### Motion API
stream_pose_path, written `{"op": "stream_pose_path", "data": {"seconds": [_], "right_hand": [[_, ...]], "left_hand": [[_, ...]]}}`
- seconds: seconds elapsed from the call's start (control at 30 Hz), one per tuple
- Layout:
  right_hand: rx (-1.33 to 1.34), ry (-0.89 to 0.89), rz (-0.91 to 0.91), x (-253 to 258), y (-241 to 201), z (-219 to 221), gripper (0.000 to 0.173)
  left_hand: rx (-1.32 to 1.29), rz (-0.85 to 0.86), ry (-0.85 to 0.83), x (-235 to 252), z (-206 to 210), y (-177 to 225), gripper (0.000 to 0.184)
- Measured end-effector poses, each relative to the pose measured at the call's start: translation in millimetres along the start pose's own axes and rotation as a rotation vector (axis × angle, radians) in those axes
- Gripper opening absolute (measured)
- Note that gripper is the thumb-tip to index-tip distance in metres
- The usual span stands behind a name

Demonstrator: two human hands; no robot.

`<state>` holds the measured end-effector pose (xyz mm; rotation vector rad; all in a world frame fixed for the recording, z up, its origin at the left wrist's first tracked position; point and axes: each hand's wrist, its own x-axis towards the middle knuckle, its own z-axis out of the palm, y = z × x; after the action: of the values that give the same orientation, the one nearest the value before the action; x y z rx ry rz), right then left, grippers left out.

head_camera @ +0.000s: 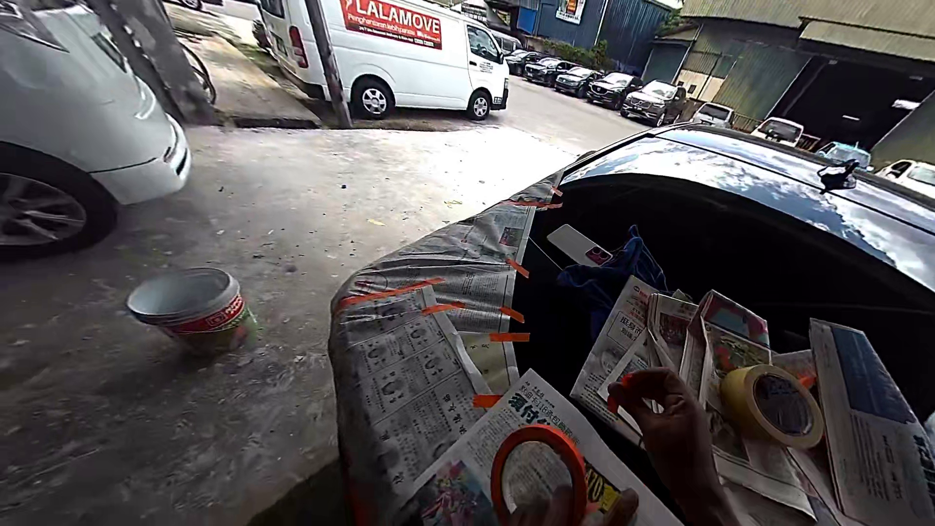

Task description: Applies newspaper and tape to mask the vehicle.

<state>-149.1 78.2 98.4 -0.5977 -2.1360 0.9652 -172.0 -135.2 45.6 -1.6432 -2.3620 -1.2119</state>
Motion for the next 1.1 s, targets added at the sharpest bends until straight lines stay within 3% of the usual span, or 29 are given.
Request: {"op": "stream_pose_path", "data": {"seconds": [0.07,0.13,0.23,0.4,0.43,0.5,0.53,0.67,0.77,0.83,0.87,0.93,0.97,1.0,1.1], "right_hand": [[-0.005,-0.189,0.022,10,7,39,0.026],[-0.026,-0.301,0.087,21,15,73,0.033],[-0.135,-0.331,0.122,31,25,101,0.043],[-0.337,-0.275,-0.03,32,31,110,0.046],[-0.37,-0.24,-0.071,34,32,110,0.061],[-0.418,-0.19,0.006,46,34,104,0.105],[-0.449,-0.17,0.053,53,33,102,0.111],[-0.513,-0.122,0.119,46,28,113,0.081],[-0.449,-0.187,-0.053,10,5,113,0.065],[-0.227,-0.359,-0.244,-21,-26,106,0.054],[-0.085,-0.53,-0.309,-36,-42,101,0.05],[0.044,-0.879,-0.469,-59,-72,102,0.062],[0.006,-0.966,-0.55,-69,-85,106,0.065],[-0.052,-1.004,-0.603,-74,-95,109,0.057],[-0.2,-1.052,-0.694,-76,-111,120,0.034]], "left_hand": [[0.094,-0.178,-0.028,-8,3,-15,0.062],[0.177,-0.248,-0.021,-7,8,-28,0.051],[0.327,-0.306,0.011,0,16,-37,0.034],[0.35,-0.457,0.022,10,11,-45,0.061],[0.348,-0.453,0.041,10,11,-46,0.059],[0.329,-0.4,0.171,7,13,-45,0.047],[0.278,-0.358,0.272,6,12,-44,0.039],[-0.273,-0.264,0.6,-7,-23,-31,0.046],[-0.811,-0.239,0.749,-25,-47,-27,0.072],[-1.126,-0.214,0.797,-37,-60,-24,0.077],[-1.289,-0.183,0.835,-41,-62,-24,0.077],[-1.543,-0.115,0.945,-46,-60,-31,0.076],[-1.608,-0.111,0.985,-50,-62,-35,0.075],[-1.586,-0.143,1.009,-56,-66,-39,0.074],[-1.179,-0.436,1.049,-88,-79,-60,0.059]]}}
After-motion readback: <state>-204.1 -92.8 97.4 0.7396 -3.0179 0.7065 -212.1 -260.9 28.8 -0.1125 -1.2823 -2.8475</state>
